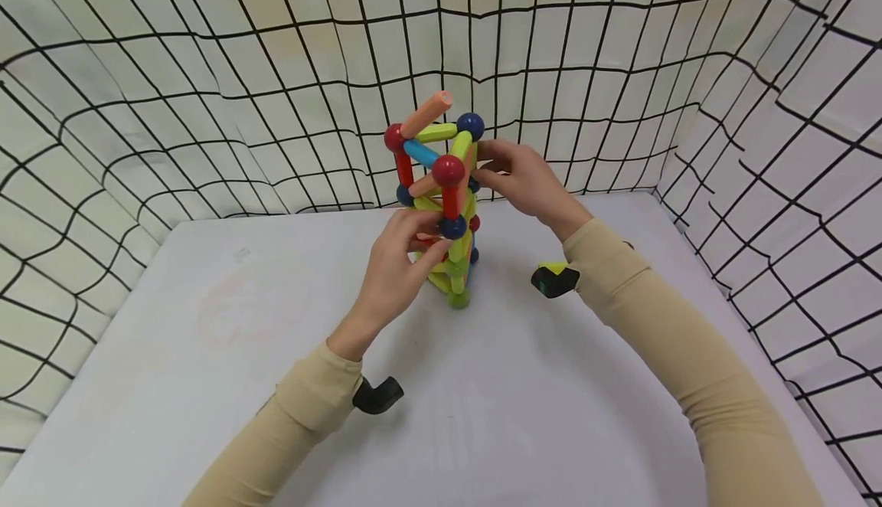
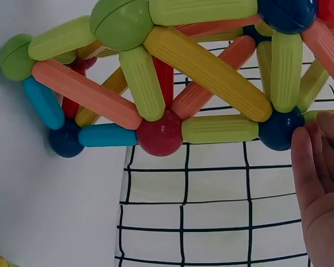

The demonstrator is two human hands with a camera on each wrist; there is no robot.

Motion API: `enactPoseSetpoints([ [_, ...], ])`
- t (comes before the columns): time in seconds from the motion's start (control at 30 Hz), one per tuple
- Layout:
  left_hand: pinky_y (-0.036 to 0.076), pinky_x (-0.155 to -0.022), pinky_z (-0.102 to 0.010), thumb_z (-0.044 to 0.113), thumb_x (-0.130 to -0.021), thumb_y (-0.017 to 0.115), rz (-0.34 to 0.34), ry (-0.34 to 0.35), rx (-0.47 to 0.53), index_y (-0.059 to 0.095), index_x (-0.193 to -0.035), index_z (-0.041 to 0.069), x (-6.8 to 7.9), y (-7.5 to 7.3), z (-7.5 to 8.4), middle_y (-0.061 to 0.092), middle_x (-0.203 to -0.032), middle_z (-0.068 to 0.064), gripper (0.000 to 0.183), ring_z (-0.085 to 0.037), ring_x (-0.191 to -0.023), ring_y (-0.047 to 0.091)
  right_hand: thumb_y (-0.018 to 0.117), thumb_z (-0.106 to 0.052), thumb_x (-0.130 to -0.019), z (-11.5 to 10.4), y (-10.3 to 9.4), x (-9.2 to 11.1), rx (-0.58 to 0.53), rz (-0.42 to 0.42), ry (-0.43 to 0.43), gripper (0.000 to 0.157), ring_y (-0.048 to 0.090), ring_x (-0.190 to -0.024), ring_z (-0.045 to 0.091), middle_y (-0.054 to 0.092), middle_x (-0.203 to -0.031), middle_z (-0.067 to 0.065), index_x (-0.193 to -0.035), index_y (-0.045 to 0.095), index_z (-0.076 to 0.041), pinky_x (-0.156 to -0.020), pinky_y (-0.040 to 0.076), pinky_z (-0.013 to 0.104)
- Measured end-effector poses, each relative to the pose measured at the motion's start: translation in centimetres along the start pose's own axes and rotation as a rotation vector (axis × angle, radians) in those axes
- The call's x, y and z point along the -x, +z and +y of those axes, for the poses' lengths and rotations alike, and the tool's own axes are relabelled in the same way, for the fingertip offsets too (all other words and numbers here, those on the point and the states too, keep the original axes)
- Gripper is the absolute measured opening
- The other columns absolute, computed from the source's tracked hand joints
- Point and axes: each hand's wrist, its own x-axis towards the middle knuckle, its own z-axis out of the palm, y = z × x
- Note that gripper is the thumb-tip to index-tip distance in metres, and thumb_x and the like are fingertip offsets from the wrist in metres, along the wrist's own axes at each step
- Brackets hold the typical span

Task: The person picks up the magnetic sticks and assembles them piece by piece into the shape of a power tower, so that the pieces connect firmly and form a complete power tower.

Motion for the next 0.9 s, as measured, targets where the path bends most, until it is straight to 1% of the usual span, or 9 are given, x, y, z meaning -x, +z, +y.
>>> enactPoseSetpoints([
  [0.1, 0.056, -0.075, -0.027, 0.007, -0.094, 0.065, 0.017, 0.013, -0.007, 0.059, -0.119, -0.002, -0.4, -0.4, -0.2, 0.056, -0.114, -0.013, 0.027, -0.02, -0.097, 0.061, 0.06, -0.024, -0.098, 0.5, -0.2, 0.5, -0.012, -0.001, -0.001, 0.047, 0.056, -0.121, 0.023, 0.055, -0.137, 0.006, -0.142, 0.05, -0.014, -0.103, 0.045, 0.043],
  [0.17, 0.055, -0.075, -0.026, 0.009, -0.096, 0.061, 0.057, 0.018, -0.02, 0.059, -0.117, -0.002, -0.8, -1.0, -0.3, 0.058, -0.111, -0.013, 0.024, -0.019, -0.096, 0.06, 0.06, -0.024, -0.098, 0.9, -0.5, 1.3, -0.01, 0.004, 0.023, 0.045, 0.056, -0.12, 0.023, 0.055, -0.136, 0.006, -0.141, 0.051, -0.013, -0.103, 0.045, 0.043],
  [0.23, 0.055, -0.074, -0.027, 0.009, -0.097, 0.059, 0.113, 0.031, -0.034, 0.059, -0.116, -0.002, -1.5, -1.8, -0.5, 0.059, -0.109, -0.013, 0.022, -0.019, -0.096, 0.059, 0.059, -0.025, -0.099, 1.8, -0.9, 2.2, 0.014, -0.008, 0.069, 0.043, 0.057, -0.118, 0.023, 0.057, -0.134, 0.006, -0.139, 0.052, -0.011, -0.102, 0.045, 0.044],
  [0.37, 0.053, -0.075, -0.03, 0.009, -0.098, 0.057, 0.226, 0.066, -0.056, 0.058, -0.117, -0.004, -3.2, -3.6, -0.8, 0.059, -0.108, -0.014, 0.023, -0.02, -0.098, 0.058, 0.059, -0.027, -0.099, 4.5, -1.5, 4.6, 0.106, -0.08, 0.158, 0.038, 0.057, -0.115, 0.025, 0.061, -0.128, 0.009, -0.132, 0.056, -0.009, -0.101, 0.045, 0.047],
  [0.47, 0.053, -0.077, -0.03, 0.01, -0.097, 0.058, 0.275, 0.092, -0.069, 0.057, -0.119, -0.004, -4.6, -4.8, -1.0, 0.058, -0.109, -0.015, 0.026, -0.022, -0.1, 0.056, 0.059, -0.028, -0.099, 7.1, -1.8, 6.3, 0.158, -0.147, 0.2, 0.037, 0.057, -0.114, 0.027, 0.062, -0.125, 0.013, -0.13, 0.058, -0.006, -0.101, 0.044, 0.049],
  [0.57, 0.053, -0.082, -0.031, 0.011, -0.096, 0.06, 0.277, 0.114, -0.074, 0.057, -0.122, -0.004, -5.9, -5.5, -1.3, 0.057, -0.112, -0.016, 0.03, -0.024, -0.105, 0.055, 0.059, -0.028, -0.099, 9.3, -2.3, 8.1, 0.189, -0.187, 0.236, 0.039, 0.056, -0.115, 0.03, 0.062, -0.126, 0.016, -0.129, 0.058, -0.003, -0.1, 0.044, 0.051],
  [0.67, 0.052, -0.087, -0.034, 0.012, -0.095, 0.063, 0.248, 0.124, -0.079, 0.057, -0.125, -0.004, -6.8, -5.8, -1.5, 0.056, -0.117, -0.016, 0.034, -0.026, -0.109, 0.054, 0.06, -0.024, -0.098, 11.1, -2.7, 9.4, 0.242, -0.201, 0.242, 0.038, 0.056, -0.115, 0.031, 0.062, -0.125, 0.016, -0.129, 0.058, -0.002, -0.099, 0.045, 0.051],
  [0.8, 0.051, -0.091, -0.034, 0.014, -0.093, 0.067, 0.197, 0.134, -0.115, 0.059, -0.126, -0.002, -7.7, -6.0, -1.6, 0.058, -0.122, -0.014, 0.037, -0.025, -0.113, 0.053, 0.064, -0.015, -0.095, 12.9, -3.0, 10.7, 0.329, -0.212, 0.191, 0.034, 0.058, -0.112, 0.032, 0.063, -0.122, 0.015, -0.126, 0.061, 0.0, -0.097, 0.046, 0.051],
  [0.9, 0.05, -0.092, -0.03, 0.015, -0.092, 0.069, 0.166, 0.159, -0.147, 0.061, -0.124, -0.001, -8.3, -6.1, -1.5, 0.06, -0.121, -0.012, 0.036, -0.021, -0.11, 0.055, 0.067, -0.008, -0.092, 13.7, -2.8, 11.5, 0.362, -0.217, 0.13, 0.032, 0.058, -0.111, 0.032, 0.065, -0.12, 0.015, -0.123, 0.063, 0.001, -0.097, 0.047, 0.051],
])
